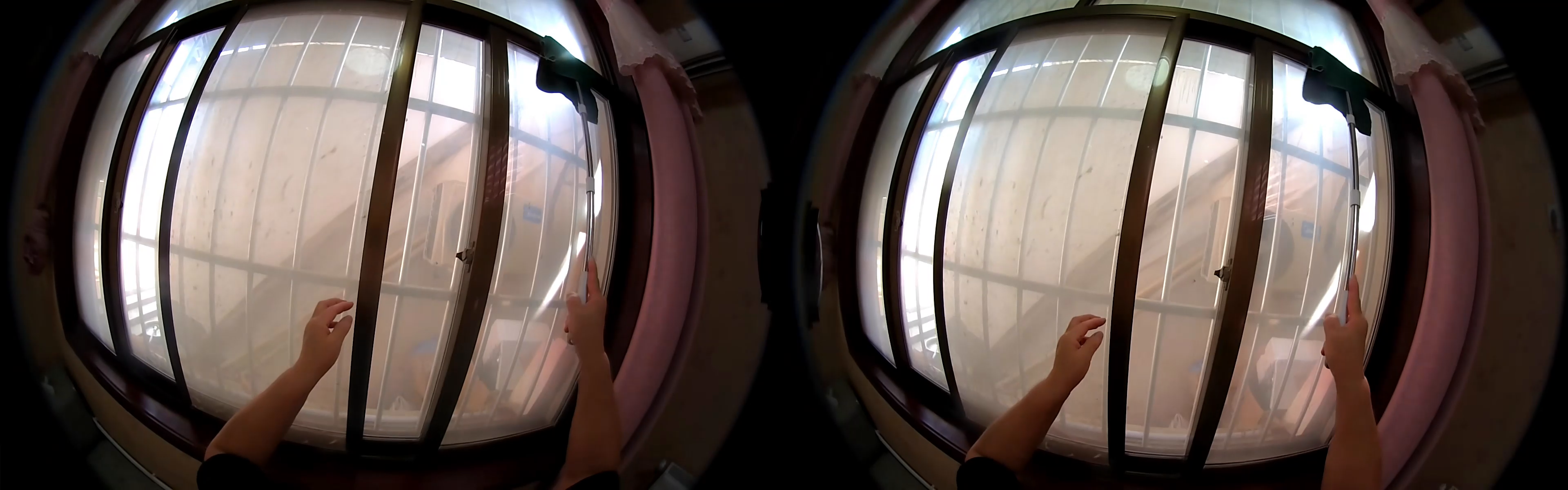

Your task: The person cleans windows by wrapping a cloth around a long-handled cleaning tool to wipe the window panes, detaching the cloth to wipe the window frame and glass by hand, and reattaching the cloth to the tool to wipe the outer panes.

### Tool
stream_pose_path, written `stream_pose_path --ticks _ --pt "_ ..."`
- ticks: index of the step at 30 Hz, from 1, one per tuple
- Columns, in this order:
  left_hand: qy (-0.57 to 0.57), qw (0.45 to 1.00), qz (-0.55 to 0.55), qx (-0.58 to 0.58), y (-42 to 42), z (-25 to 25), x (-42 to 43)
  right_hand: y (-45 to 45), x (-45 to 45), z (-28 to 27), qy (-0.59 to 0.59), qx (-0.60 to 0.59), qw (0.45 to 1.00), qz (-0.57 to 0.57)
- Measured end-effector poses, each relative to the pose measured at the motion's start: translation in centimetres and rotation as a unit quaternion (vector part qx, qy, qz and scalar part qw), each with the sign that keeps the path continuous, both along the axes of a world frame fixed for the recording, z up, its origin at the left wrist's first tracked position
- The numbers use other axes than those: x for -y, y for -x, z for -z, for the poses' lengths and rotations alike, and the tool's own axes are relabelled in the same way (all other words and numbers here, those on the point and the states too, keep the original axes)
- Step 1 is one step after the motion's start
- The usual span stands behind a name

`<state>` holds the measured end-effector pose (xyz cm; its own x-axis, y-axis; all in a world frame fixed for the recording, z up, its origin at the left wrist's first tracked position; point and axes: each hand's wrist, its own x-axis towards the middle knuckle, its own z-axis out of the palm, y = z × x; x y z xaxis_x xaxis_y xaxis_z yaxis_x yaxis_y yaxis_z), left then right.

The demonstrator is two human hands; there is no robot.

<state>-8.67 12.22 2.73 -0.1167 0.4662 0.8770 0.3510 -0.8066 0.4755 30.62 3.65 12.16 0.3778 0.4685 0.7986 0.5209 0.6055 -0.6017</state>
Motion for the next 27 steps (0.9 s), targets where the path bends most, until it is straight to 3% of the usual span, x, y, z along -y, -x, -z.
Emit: stream_pose_path --ticks 3,8,10,12,16,17,22,24,26,27 --pt "0.012 1.0 0.016 0.008 0.8 0.9 -0.7 1.6 0.1 0.1 0.022 0.004 1.0 -0.01" --pt "0.028 0.999 0.035 0.023 2.1 1.6 -0.7 5.3 0.1 0.1 -0.046 0.01 0.998 -0.041" --pt "0.032 0.998 0.042 0.025 2.6 1.7 -0.8 5.7 0.5 0.4 0.022 0.008 0.999 -0.041" --pt "0.024 0.999 0.033 0.024 3.3 2.2 -1.0 5.9 -1.2 1.9 -0.035 0.042 0.998 -0.038" --pt "0.069 0.996 0.049 0.023 4.0 1.9 -0.2 8.2 -1.8 4.5 -0.028 0.046 0.997 -0.061" --pt "0.074 0.996 0.044 0.024 4.0 1.9 0.0 7.4 -4.2 5.8 -0.093 0.098 0.991 -0.011" --pt "0.081 0.996 0.046 0.015 4.6 2.0 1.3 9.7 -5.1 8.5 -0.11 0.103 0.988 0.028" --pt "0.086 0.995 0.038 0.012 5.1 2.4 1.6 10.2 -5.6 10.0 -0.064 0.077 0.995 0.002" --pt "0.092 0.994 0.054 0.023 5.8 3.2 1.5 10.6 -7.1 12.1 -0.135 0.107 0.985 0.02" --pt "0.093 0.994 0.053 0.023 6.3 3.6 1.3 11.3 -7.0 13.1 -0.116 0.085 0.989 0.013"
